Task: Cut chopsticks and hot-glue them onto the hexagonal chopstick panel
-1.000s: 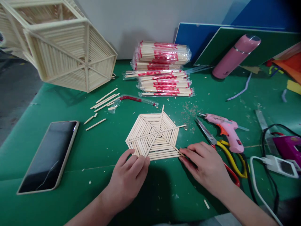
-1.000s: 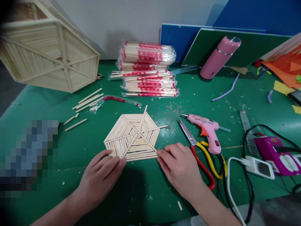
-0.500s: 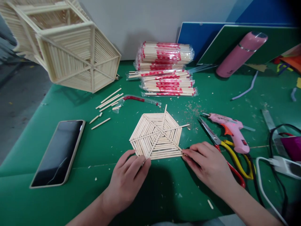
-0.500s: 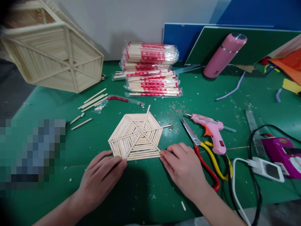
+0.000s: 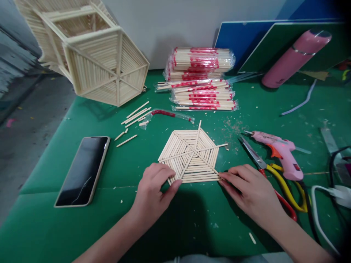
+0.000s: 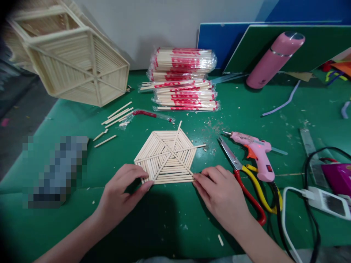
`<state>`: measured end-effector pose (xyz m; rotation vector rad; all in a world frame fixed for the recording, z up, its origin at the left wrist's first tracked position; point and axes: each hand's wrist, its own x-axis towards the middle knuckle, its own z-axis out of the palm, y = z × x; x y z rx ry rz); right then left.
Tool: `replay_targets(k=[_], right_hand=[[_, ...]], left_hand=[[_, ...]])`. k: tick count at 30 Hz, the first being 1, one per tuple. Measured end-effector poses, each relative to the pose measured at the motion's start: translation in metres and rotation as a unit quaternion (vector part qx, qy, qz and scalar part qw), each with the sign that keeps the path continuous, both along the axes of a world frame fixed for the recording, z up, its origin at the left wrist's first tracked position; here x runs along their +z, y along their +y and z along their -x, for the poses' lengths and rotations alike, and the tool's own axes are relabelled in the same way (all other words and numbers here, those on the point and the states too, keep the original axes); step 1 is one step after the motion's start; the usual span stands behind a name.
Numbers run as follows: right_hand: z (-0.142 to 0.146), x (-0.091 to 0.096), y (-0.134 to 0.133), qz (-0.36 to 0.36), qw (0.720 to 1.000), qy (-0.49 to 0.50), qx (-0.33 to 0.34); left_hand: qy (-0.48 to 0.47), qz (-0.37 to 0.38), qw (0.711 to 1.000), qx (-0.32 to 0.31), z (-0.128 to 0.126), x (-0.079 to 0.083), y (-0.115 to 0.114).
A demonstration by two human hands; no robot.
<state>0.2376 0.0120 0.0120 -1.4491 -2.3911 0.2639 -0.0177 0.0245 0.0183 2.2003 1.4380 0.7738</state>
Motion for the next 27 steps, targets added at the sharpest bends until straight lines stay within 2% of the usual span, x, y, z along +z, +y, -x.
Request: replay_targets(k=[3,6,11,15,18,20,23,27], right_hand=[[0.000,0.000,0.000,0.001,1.000,0.003,-0.002],[0.001,0.001,0.000,0.002,1.000,0.003,0.000],[0.001,0.004,0.002,0.015,1.000,0.010,-0.002],[0.001,0.007,0.002,0.049,0.998,0.032,-0.005],[0.000,0.008,0.000,0.071,0.996,0.057,-0.013],[-0.001,0.008,-0.002,0.086,0.994,0.072,-0.019],[-0.001,0.008,-0.004,0.107,0.990,0.081,-0.030],[0.000,0.008,-0.003,0.117,0.988,0.086,-0.048]], left_hand=[[0.038,0.020,0.998,-0.039,-0.005,-0.003,-0.001],[0.067,0.005,0.996,-0.054,-0.007,-0.006,-0.005],[0.094,-0.069,0.991,-0.058,-0.008,-0.006,-0.009],[0.127,-0.159,0.977,-0.056,-0.024,-0.005,-0.010],[0.135,-0.198,0.964,-0.111,-0.047,-0.004,-0.009],[0.167,-0.194,0.954,-0.154,-0.062,-0.004,-0.006],[0.214,-0.169,0.948,-0.163,-0.080,-0.003,0.002],[0.229,-0.149,0.949,-0.156,-0.090,-0.004,0.007]])
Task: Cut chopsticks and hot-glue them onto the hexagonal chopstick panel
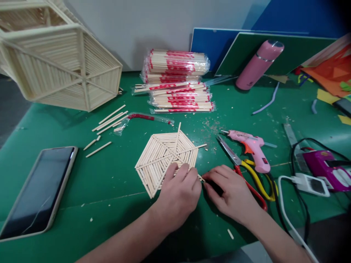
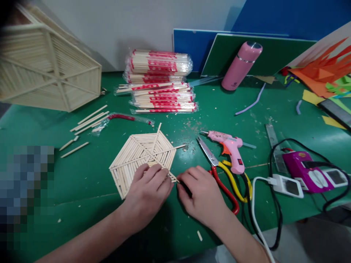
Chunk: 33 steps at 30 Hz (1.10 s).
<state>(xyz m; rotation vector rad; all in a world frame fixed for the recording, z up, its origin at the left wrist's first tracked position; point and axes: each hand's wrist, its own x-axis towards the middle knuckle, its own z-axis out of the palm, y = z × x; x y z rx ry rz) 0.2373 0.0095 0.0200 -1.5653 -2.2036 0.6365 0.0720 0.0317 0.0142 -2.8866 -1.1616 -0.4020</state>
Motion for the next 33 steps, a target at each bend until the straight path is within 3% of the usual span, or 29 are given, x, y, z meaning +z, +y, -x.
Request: replay_targets(k=[19,33], right_hand=[[0.000,-0.002,0.003,0.000,1.000,0.006,-0.001],[-0.002,-0.002,0.002,-0.004,1.000,0.001,0.006]], left_hand=[[-0.032,-0.025,0.999,-0.003,-0.004,-0.010,-0.007],[-0.057,0.015,0.998,-0.003,0.000,-0.012,-0.008]])
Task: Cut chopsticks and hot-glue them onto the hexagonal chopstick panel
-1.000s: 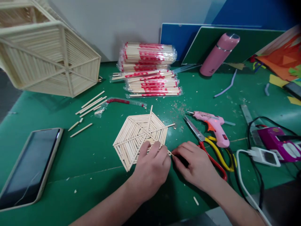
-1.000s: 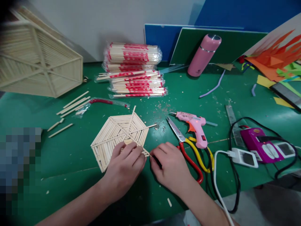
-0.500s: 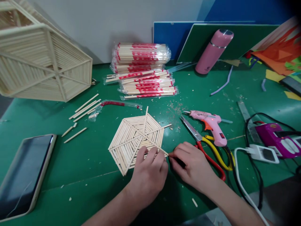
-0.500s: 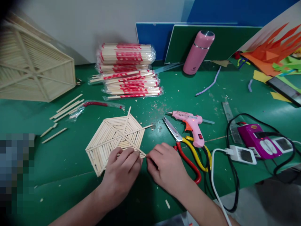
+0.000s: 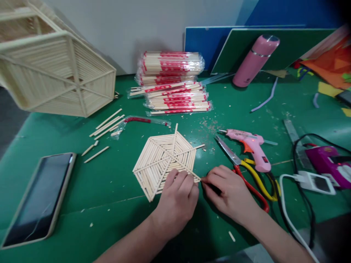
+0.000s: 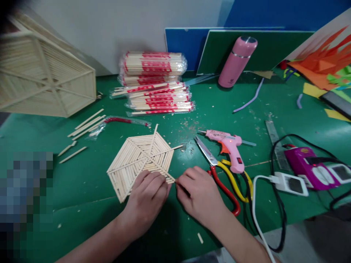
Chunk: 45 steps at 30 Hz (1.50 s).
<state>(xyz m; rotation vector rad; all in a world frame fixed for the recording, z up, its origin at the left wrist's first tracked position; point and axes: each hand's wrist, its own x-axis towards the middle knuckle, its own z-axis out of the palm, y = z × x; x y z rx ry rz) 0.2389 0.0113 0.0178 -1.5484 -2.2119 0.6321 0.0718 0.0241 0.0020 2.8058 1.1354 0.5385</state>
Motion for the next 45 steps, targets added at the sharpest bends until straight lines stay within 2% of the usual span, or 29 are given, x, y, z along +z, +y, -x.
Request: replay_targets(k=[6,10,15,20,32,45], right_hand=[[-0.001,-0.004,-0.003,-0.018,1.000,0.012,-0.011],[0.001,-0.004,-0.003,-0.044,0.999,0.003,-0.024],[0.003,-0.002,-0.001,-0.049,0.998,-0.009,-0.027],[0.004,-0.003,0.002,-0.055,0.998,-0.013,-0.015],[0.003,-0.004,0.003,-0.054,0.999,-0.001,0.004],[0.003,-0.005,0.004,-0.068,0.998,0.005,0.018]], left_hand=[[0.004,0.018,1.000,-0.015,0.001,0.006,0.000],[-0.018,0.022,0.999,0.031,0.007,0.009,-0.002],[-0.075,0.020,0.993,0.089,0.033,0.014,-0.007],[-0.088,0.026,0.990,0.109,0.059,0.014,-0.009],[-0.141,0.090,0.983,0.076,0.078,0.006,-0.008],[-0.158,0.092,0.981,0.070,0.079,0.005,-0.008]])
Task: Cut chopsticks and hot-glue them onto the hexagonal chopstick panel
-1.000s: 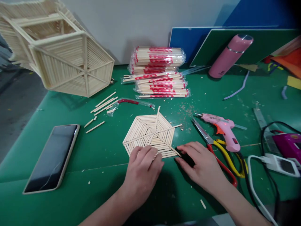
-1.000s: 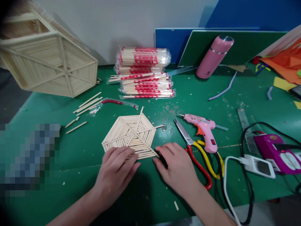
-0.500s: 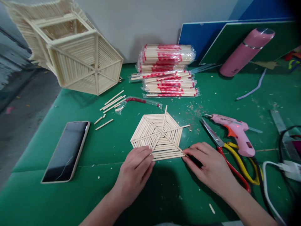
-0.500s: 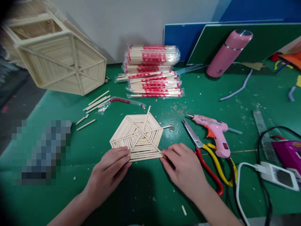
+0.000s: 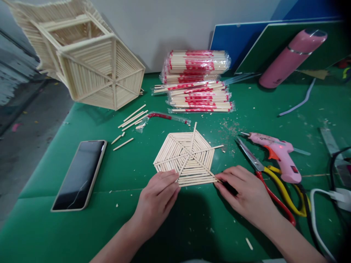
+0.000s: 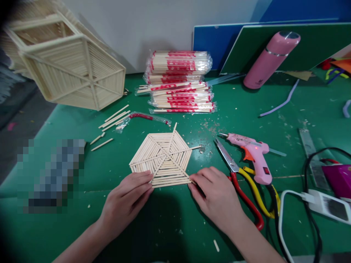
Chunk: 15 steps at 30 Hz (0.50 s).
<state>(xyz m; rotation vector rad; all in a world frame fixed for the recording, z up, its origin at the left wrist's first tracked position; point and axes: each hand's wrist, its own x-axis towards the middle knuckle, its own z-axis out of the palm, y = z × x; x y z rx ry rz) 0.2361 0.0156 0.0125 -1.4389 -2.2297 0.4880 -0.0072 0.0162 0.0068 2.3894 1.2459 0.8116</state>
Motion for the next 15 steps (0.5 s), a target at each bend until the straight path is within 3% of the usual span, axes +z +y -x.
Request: replay_targets(k=[15], right_hand=[[0.0015,0.0016,0.0009,-0.008,1.000,-0.001,-0.003]], left_hand=[[-0.026,0.000,1.000,0.000,0.0015,-0.0024,-0.0004]])
